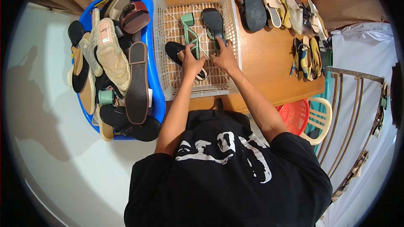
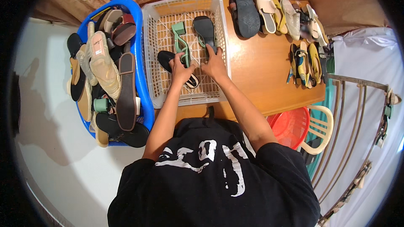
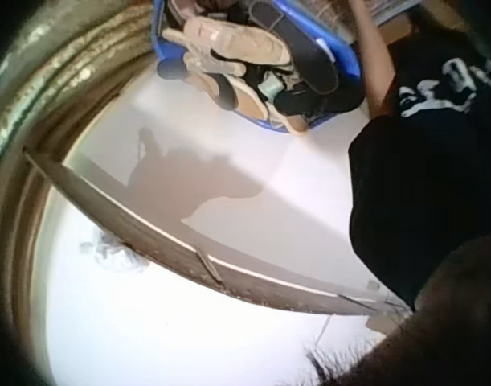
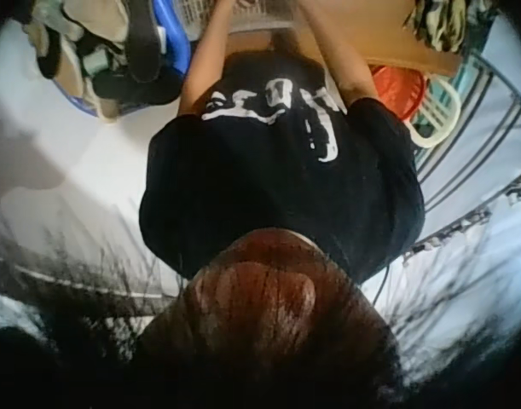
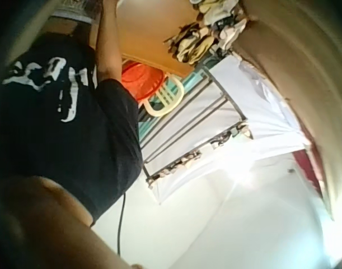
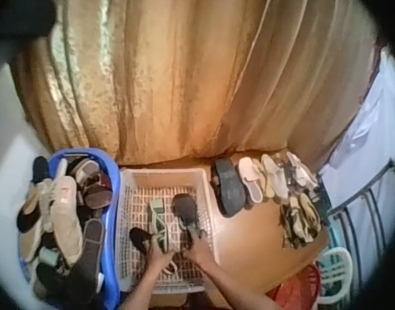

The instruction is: Organizing and inspecting various pairs of shoes and sandals by moving them from a storage bin to a basket or the table.

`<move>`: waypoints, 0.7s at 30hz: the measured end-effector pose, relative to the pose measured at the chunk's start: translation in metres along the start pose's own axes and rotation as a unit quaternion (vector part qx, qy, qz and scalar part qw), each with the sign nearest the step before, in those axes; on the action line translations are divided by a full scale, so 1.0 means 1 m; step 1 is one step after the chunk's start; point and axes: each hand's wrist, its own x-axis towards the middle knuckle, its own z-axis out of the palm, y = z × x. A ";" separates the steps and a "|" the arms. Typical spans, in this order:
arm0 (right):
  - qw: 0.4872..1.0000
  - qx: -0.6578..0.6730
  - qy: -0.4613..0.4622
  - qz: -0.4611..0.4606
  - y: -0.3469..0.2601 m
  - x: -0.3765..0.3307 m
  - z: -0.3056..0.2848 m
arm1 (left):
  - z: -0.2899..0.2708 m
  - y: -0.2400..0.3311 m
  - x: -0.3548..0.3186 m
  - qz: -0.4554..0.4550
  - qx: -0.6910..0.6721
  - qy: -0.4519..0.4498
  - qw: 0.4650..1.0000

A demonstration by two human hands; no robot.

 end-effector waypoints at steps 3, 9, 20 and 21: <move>0.996 -0.001 -0.074 0.050 -0.025 -0.005 -0.005 | 0.010 -0.019 0.002 0.005 -0.066 0.042 0.997; 0.999 0.004 -0.029 -0.013 -0.002 -0.004 0.016 | 0.013 -0.022 0.002 0.104 -0.014 0.121 0.987; 0.972 0.147 0.107 -0.147 -0.040 -0.060 -0.061 | -0.054 0.017 -0.045 0.004 -0.632 0.006 0.775; 0.971 0.150 0.109 -0.153 -0.045 -0.069 -0.072 | -0.062 0.023 -0.055 0.010 -0.631 0.009 0.776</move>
